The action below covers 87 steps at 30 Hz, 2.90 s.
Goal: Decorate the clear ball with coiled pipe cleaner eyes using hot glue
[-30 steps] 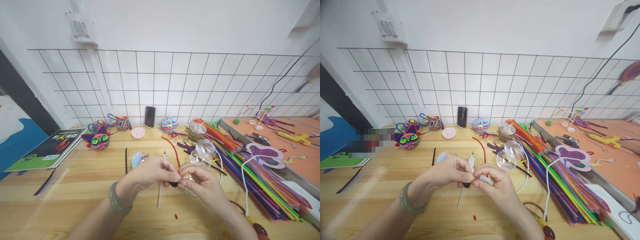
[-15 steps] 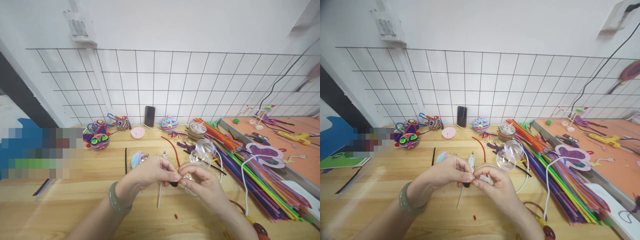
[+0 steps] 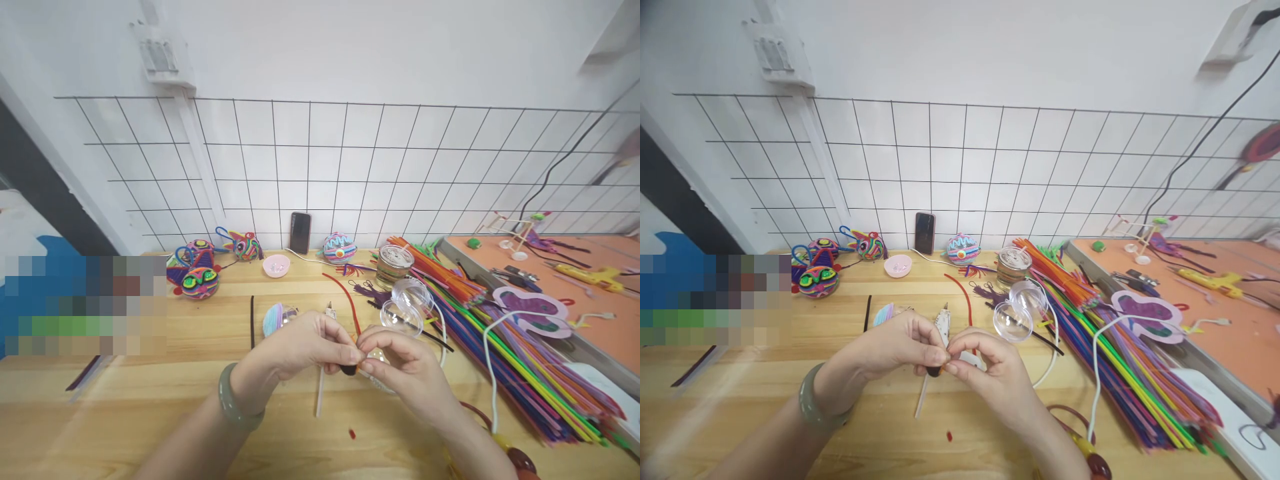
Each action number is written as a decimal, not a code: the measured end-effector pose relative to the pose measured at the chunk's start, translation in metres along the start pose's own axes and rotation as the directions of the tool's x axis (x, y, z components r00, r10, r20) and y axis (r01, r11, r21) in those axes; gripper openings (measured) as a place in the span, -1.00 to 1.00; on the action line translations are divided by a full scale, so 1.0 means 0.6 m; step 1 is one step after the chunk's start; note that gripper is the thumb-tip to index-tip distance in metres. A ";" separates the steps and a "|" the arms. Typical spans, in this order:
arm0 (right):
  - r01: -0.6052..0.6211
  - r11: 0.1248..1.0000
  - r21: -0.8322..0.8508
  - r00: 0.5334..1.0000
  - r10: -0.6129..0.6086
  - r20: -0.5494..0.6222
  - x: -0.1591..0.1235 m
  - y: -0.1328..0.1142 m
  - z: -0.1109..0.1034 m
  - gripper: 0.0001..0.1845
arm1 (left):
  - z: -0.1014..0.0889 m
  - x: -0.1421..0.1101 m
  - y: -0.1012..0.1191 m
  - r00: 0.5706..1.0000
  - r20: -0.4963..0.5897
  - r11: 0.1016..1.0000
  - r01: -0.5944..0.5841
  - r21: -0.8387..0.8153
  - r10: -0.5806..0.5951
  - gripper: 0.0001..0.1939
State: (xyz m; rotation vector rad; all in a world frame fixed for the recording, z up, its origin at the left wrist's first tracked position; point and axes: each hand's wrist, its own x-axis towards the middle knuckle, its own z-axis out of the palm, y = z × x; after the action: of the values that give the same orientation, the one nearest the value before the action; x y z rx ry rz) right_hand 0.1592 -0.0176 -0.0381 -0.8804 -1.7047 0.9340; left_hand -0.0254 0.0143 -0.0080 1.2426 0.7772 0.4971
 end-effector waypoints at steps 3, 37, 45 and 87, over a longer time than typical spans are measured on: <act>0.005 1.000 0.000 1.000 -0.005 0.000 0.000 0.001 0.000 -0.92 | 0.000 0.000 0.001 1.000 -0.006 1.000 0.007 0.011 -0.007 -0.72; -0.008 0.999 0.042 1.000 0.007 0.022 0.000 0.011 0.002 -0.92 | -0.006 0.000 -0.001 1.000 0.022 0.999 -0.016 0.043 0.015 -0.73; -0.028 0.999 0.044 0.999 0.027 0.019 -0.002 0.013 0.002 -0.93 | -0.010 0.004 -0.004 1.000 0.019 0.998 -0.023 0.062 0.022 -0.73; -0.046 0.999 -0.003 0.999 0.046 0.009 0.001 0.016 0.004 -0.90 | -0.017 0.007 -0.008 0.998 0.057 0.997 -0.018 0.073 0.014 -0.72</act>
State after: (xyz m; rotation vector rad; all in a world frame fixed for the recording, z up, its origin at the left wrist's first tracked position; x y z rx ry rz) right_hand 0.1580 -0.0132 -0.0472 -0.9221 -1.7000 0.9684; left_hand -0.0305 0.0224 -0.0151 1.3264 0.7440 0.4478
